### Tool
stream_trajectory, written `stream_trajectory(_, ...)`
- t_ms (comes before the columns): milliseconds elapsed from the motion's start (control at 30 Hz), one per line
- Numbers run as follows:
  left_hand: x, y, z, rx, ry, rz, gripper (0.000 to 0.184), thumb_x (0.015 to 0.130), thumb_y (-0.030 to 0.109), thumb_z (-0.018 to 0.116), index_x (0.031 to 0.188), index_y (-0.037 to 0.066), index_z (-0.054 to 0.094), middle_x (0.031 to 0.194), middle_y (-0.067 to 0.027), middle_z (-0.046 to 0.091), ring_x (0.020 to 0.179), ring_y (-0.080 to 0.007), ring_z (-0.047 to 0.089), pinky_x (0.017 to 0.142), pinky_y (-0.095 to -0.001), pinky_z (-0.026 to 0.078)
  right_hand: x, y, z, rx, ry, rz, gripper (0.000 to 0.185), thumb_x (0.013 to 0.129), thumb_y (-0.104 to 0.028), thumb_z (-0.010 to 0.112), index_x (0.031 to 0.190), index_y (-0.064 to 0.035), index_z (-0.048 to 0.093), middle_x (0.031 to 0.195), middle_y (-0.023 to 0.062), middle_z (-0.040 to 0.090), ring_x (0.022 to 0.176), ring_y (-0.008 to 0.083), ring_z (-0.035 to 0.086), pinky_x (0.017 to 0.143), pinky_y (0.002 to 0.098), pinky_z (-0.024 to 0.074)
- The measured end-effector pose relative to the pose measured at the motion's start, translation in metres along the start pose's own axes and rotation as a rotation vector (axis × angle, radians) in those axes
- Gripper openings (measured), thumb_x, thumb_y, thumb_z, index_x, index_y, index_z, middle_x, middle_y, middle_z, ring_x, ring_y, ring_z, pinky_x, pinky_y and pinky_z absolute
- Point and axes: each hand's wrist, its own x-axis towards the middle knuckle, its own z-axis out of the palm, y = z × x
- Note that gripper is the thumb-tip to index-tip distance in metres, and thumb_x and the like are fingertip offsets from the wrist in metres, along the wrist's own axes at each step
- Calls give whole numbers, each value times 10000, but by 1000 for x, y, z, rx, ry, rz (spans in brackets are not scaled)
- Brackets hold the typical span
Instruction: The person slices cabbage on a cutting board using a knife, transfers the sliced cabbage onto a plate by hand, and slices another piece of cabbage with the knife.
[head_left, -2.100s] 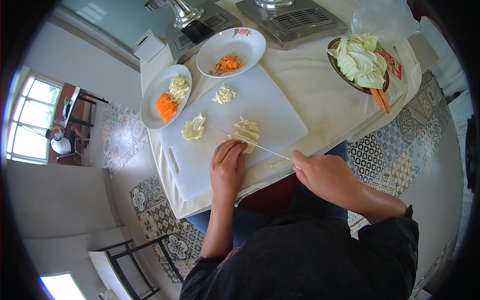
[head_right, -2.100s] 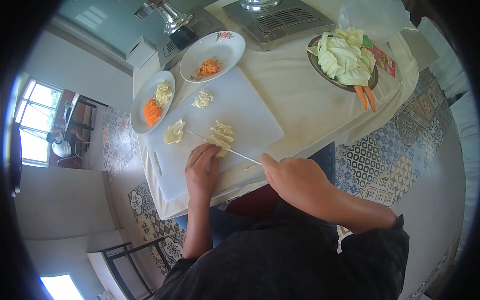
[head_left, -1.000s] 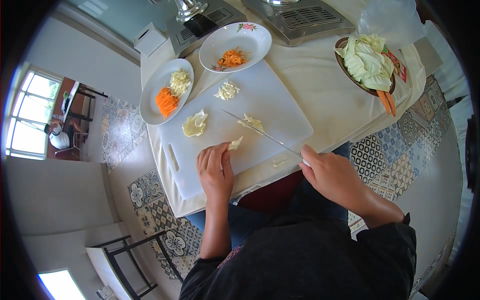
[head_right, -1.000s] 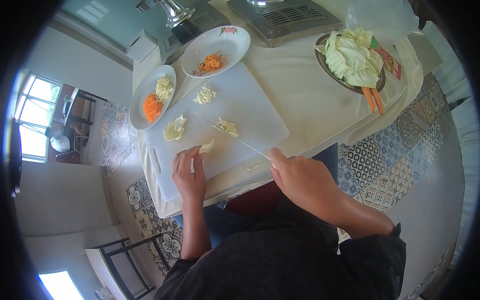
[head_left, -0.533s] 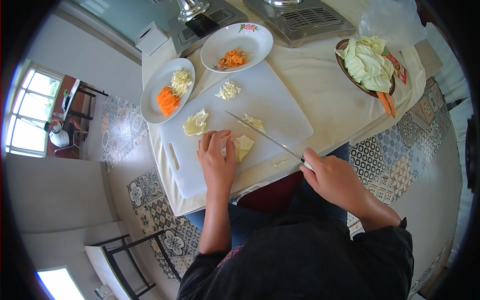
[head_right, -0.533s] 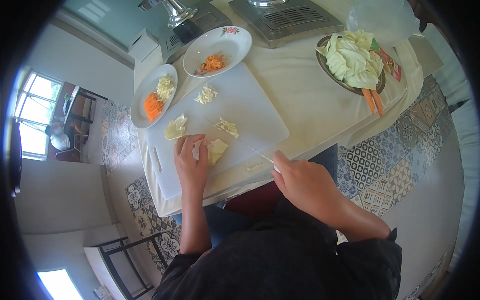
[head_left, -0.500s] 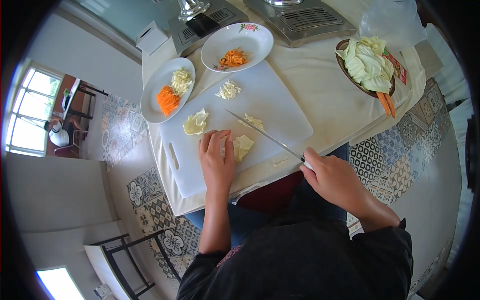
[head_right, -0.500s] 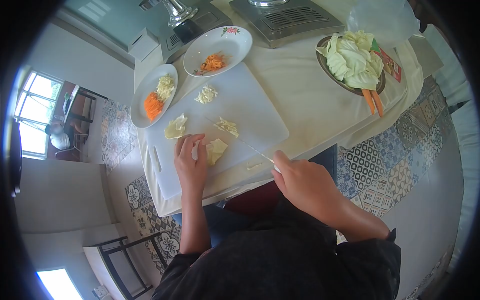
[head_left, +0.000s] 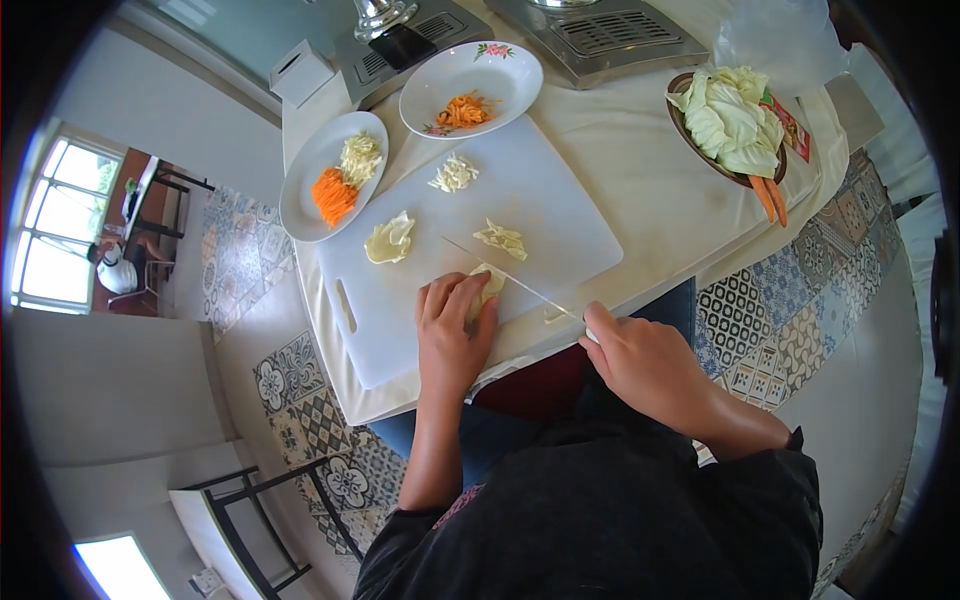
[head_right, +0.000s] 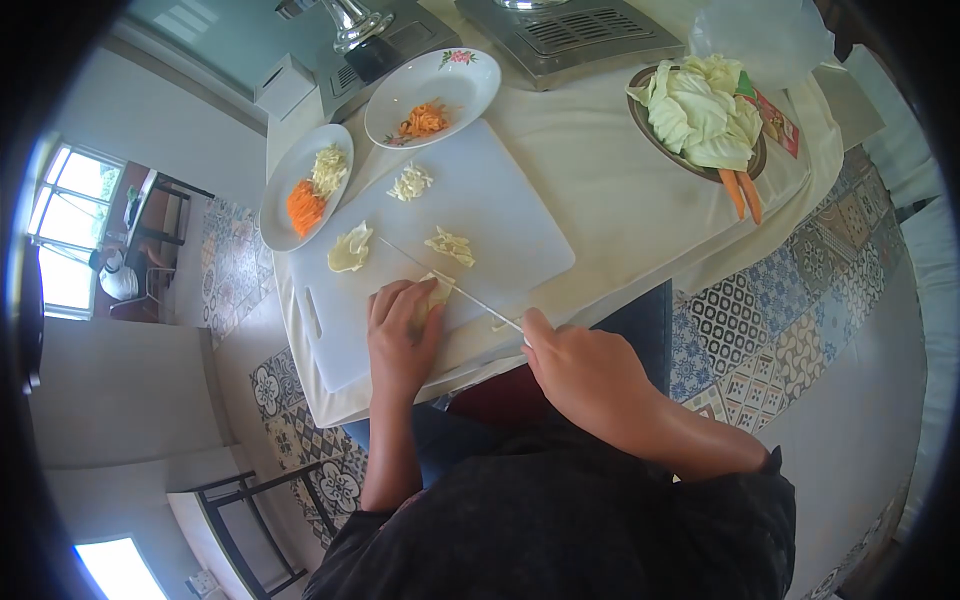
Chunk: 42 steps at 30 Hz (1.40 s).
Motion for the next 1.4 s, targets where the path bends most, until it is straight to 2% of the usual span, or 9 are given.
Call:
stream_trajectory(167, -2, 3, 4, 110, 5, -5, 326, 781, 44, 714, 1103, 75, 686, 1095, -115, 641, 1042, -327, 582, 942, -435, 439, 1, 3, 7, -71, -10, -25, 130, 959, -135, 546, 984, -19, 494, 579, 144, 599, 517, 342, 637, 432, 443, 479)
stream_trajectory(267, -2, 3, 8, 134, 21, -19, 328, 778, 67, 717, 1105, 83, 684, 1109, -108, 637, 1054, -320, 579, 960, -438, 420, 2, 3, 8, -88, -40, 3, 186, 968, -181, 595, 984, -34, 481, 613, 144, 603, 549, 351, 626, 470, 463, 480)
stream_trajectory(367, -4, 2, 10, 151, 40, -24, 326, 778, 86, 724, 1101, 99, 690, 1092, -91, 637, 1044, -300, 584, 967, -427, 406, 2, 3, 6, -114, -97, 25, 180, 963, -172, 594, 999, -32, 487, 609, 139, 603, 544, 344, 627, 465, 457, 479)
stream_trajectory(467, -3, 2, 9, 145, 57, -27, 313, 776, 93, 729, 1087, 117, 704, 1051, -66, 646, 1017, -270, 597, 968, -409, 393, -2, 1, -3, -108, -178, 74, 185, 961, -168, 589, 1023, -24, 491, 609, 146, 602, 555, 354, 630, 474, 467, 482)
stream_trajectory(567, -3, 2, 8, 114, 68, -43, 310, 754, 80, 747, 1061, 119, 719, 1034, -52, 666, 1014, -259, 604, 971, -404, 389, -10, -1, -16, -59, -152, 33, 121, 947, -107, 539, 995, -17, 474, 589, 159, 604, 556, 359, 648, 459, 463, 490)
stream_trajectory(667, -4, 1, 8, 105, 88, -62, 289, 755, 90, 760, 1040, 129, 733, 994, -25, 669, 999, -235, 608, 947, -394, 387, -6, -3, -31, -59, -287, 91, 135, 965, -119, 521, 1002, -5, 461, 615, 186, 614, 598, 389, 651, 498, 502, 496)
stream_trajectory(867, -5, -1, 7, 51, 101, -74, 285, 762, 101, 767, 1041, 151, 736, 964, -3, 644, 1006, -225, 602, 931, -402, 380, 23, -6, -24, -65, -355, 88, 143, 973, -121, 503, 1024, 2, 451, 661, 223, 632, 641, 423, 655, 539, 545, 496)
stream_trajectory(1200, -10, -4, 14, 111, 228, -111, 307, 752, 76, 771, 1050, 122, 713, 972, -26, 632, 1006, -232, 600, 936, -402, 385, 20, 0, -3, -207, -225, -21, 112, 960, -95, 505, 1024, -19, 454, 647, 208, 622, 613, 402, 663, 512, 499, 514)
stream_trajectory(1400, -11, -7, 11, 33, 205, -71, 298, 757, 92, 780, 1045, 122, 706, 996, -28, 654, 1011, -234, 606, 940, -408, 397, 18, 11, -9, -173, -160, -42, 148, 981, -178, 537, 1018, -58, 458, 698, 194, 636, 634, 411, 650, 536, 516, 507)
